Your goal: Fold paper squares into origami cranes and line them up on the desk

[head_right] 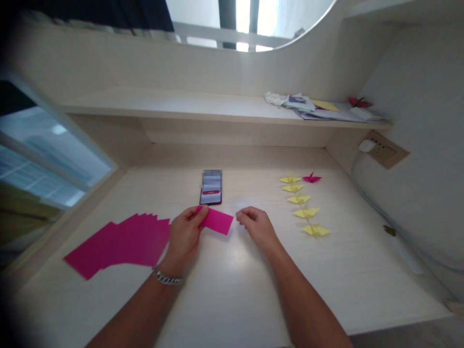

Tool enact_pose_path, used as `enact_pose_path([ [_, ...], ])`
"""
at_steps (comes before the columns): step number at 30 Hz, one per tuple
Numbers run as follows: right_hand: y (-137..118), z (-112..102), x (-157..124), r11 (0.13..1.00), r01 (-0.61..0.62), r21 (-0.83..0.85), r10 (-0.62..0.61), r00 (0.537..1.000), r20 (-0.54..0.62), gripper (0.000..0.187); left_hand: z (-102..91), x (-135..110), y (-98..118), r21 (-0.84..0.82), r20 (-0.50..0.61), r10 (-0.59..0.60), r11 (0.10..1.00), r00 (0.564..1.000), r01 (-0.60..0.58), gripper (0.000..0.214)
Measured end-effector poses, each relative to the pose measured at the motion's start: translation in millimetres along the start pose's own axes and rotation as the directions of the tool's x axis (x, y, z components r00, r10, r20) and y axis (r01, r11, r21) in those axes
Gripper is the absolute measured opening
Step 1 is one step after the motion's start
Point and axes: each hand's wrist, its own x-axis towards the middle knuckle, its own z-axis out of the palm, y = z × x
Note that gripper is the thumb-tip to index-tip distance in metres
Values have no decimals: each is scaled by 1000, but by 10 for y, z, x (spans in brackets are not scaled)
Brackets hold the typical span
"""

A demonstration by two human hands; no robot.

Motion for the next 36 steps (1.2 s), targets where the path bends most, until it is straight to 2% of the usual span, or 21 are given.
enact_pose_path([
  [3,63,85,17,999,32,40,-33,999,33,23,45,-56,-3,-15,99,-55,998,994,56,32],
  [6,119,82,30,999,53,2,-53,998,-23,22,28,-60,48,109,221,-92,992,971,69,25],
  [8,117,58,18,994,76,-73,-77,997,-17,19,-7,-47,97,286,330,-81,958,941,-18,19],
  [10,89,49,-15,980,98,-173,-91,995,46,16,-31,-50,143,399,443,-56,906,895,-141,16],
  [12,55,55,-47,964,114,-239,-92,991,99,15,-34,-72,174,449,533,-68,867,844,-214,16],
  [14,39,47,-54,961,117,-251,-93,990,104,15,-28,-95,187,468,579,-98,853,809,-232,17],
  [16,46,0,-27,972,100,-211,-87,994,71,17,-37,-95,190,473,581,-112,852,806,-223,16],
  [20,87,-179,67,995,42,-90,-46,998,-46,23,-130,3,205,491,537,-115,848,836,-199,12],
  [23,88,-264,94,998,31,-54,-35,996,-85,24,-190,84,243,523,464,-91,831,881,-189,9],
  [26,72,-231,64,998,7,-68,-11,999,-52,25,-159,72,266,462,381,-46,874,923,-147,6],
  [28,68,-158,30,995,-1,-95,3,1000,24,24,-97,7,254,389,423,-55,912,905,-126,9],
  [31,79,-54,-3,993,11,-116,4,991,133,24,-8,-104,213,415,550,-158,904,820,-104,14],
  [33,89,-27,-1,996,21,-87,-11,994,110,27,16,-137,189,437,540,-171,894,824,-100,16],
  [36,90,-44,20,1000,5,31,-5,1000,10,32,2,-107,167,426,473,-165,903,865,-60,16],
])
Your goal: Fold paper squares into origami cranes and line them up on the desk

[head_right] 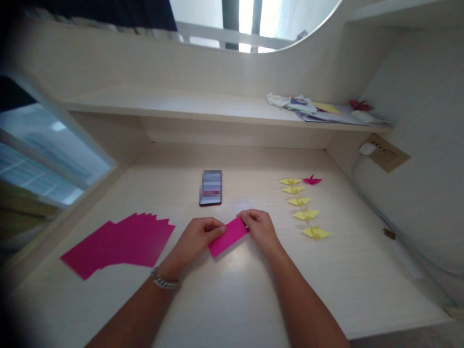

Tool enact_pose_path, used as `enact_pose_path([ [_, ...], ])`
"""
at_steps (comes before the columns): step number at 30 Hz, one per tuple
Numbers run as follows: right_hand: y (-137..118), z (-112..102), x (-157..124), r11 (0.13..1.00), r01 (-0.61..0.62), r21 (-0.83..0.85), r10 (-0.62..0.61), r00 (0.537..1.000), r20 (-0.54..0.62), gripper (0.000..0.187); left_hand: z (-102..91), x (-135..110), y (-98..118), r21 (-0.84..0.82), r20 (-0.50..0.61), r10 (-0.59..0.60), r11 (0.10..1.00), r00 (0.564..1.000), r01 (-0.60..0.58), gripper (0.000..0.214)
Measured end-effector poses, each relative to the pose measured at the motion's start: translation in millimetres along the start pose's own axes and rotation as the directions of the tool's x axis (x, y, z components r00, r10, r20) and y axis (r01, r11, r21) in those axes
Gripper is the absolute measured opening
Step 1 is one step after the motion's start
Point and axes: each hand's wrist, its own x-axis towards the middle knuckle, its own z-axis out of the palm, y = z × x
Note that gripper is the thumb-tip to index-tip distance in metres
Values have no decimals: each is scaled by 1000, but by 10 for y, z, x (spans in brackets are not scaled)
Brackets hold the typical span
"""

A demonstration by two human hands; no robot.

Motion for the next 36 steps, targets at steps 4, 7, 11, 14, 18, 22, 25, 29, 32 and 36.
enact_pose_path([
  [4,-15,-6,6,994,-67,90,66,998,11,36,-57,54,-40,-95,-92,-24,995,995,16,15],
  [7,-14,28,-10,996,-69,54,63,992,106,33,-62,65,-49,-141,-121,-37,990,992,20,13],
  [11,-6,46,-27,998,-57,-6,57,988,142,28,-40,56,-49,-161,-54,-60,986,997,51,12],
  [14,-15,42,-30,998,-57,19,53,989,139,28,-35,56,-59,-172,-36,-56,984,998,49,13],
  [18,-57,52,-45,993,-85,82,73,987,141,28,-39,54,-59,-198,-26,-65,978,998,59,15],
  [22,-126,69,-84,987,-127,100,110,981,158,27,-44,32,-36,-230,70,-93,967,993,107,18],
  [25,-162,67,-105,979,-152,137,127,976,176,28,-57,17,-14,-225,81,-96,968,992,112,18],
  [29,-161,58,-106,974,-160,159,130,974,183,27,-80,14,17,-216,80,-82,971,993,98,18],
  [32,-137,56,-93,974,-155,165,122,973,196,26,-91,13,37,-180,85,-73,980,994,87,15],
  [36,-108,53,-84,971,-147,189,111,976,186,26,-103,1,78,-137,95,-76,987,993,88,16],
])
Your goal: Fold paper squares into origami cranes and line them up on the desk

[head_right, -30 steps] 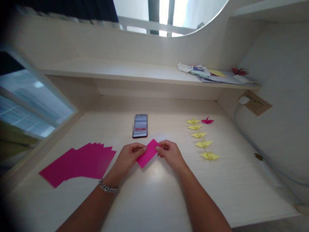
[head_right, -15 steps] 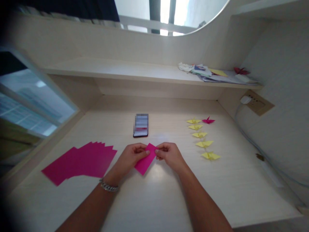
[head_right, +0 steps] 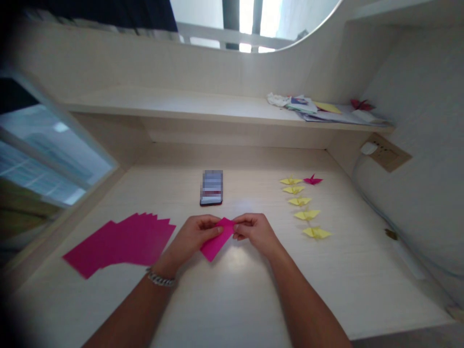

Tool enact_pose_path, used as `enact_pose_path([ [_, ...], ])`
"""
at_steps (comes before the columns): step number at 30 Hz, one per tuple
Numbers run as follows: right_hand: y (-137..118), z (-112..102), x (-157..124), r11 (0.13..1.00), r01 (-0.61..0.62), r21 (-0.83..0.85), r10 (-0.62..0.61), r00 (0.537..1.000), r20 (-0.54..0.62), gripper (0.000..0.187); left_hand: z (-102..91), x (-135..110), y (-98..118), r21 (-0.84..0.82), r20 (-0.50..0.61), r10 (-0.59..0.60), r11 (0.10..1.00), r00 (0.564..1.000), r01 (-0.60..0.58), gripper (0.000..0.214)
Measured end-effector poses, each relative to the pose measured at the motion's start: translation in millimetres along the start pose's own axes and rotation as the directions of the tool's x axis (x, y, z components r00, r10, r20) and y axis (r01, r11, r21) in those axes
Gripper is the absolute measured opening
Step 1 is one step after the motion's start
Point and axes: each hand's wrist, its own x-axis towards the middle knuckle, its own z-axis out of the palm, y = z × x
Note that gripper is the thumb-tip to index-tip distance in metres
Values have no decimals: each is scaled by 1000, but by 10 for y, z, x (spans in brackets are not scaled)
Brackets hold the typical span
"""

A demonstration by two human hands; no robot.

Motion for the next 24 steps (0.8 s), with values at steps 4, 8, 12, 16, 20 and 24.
enact_pose_path([
  [4,1,-6,-7,998,-3,67,3,1000,-4,27,-11,-23,51,65,-35,41,997,999,-38,14],
  [8,0,-21,-19,995,-14,100,11,999,31,28,-35,-28,54,105,-61,59,993,996,-52,13],
  [12,4,-62,-30,995,33,90,-40,996,75,25,-63,-15,15,108,-20,79,991,997,-76,15],
  [16,-6,-91,-33,995,94,18,-96,988,119,23,-60,-5,3,147,-25,98,985,995,-93,16],
  [20,-21,-62,-32,992,122,-42,-115,983,142,24,-37,-5,11,177,-14,116,978,993,-112,14],
  [24,-39,-34,-43,990,109,-87,-100,990,104,18,-38,-7,0,175,-28,117,978,993,-111,12],
])
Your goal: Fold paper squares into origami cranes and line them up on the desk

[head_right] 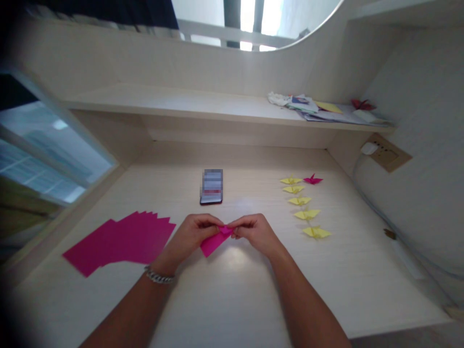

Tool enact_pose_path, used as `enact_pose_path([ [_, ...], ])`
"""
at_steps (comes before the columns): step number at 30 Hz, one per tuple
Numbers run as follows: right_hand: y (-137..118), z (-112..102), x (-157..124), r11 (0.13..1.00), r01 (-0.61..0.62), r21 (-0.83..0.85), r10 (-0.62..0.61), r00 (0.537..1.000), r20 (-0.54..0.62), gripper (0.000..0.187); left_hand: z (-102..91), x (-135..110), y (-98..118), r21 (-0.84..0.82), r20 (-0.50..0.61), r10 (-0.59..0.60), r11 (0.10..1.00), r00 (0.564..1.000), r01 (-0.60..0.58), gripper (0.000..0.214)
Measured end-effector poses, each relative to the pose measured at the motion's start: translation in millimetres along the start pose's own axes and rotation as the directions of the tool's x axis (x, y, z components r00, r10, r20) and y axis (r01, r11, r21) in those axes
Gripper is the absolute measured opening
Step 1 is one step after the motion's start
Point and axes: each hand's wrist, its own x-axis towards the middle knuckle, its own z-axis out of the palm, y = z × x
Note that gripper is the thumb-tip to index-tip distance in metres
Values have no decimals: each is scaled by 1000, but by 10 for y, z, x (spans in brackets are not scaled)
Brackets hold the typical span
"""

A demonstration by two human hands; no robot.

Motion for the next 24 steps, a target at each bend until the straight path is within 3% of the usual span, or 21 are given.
enact_pose_path([
  [4,-4,18,-7,999,-14,34,12,999,41,20,2,2,-19,23,-12,17,1000,1000,-17,12],
  [9,54,112,20,997,-67,36,69,996,-55,27,43,11,-24,-9,-11,23,1000,1000,-23,10],
  [16,111,144,48,998,-53,19,55,990,-131,26,48,12,-17,-130,-13,-41,991,999,39,10],
  [24,104,142,44,999,-33,39,39,987,-157,25,28,15,-27,-171,-33,-88,982,996,81,19],
])
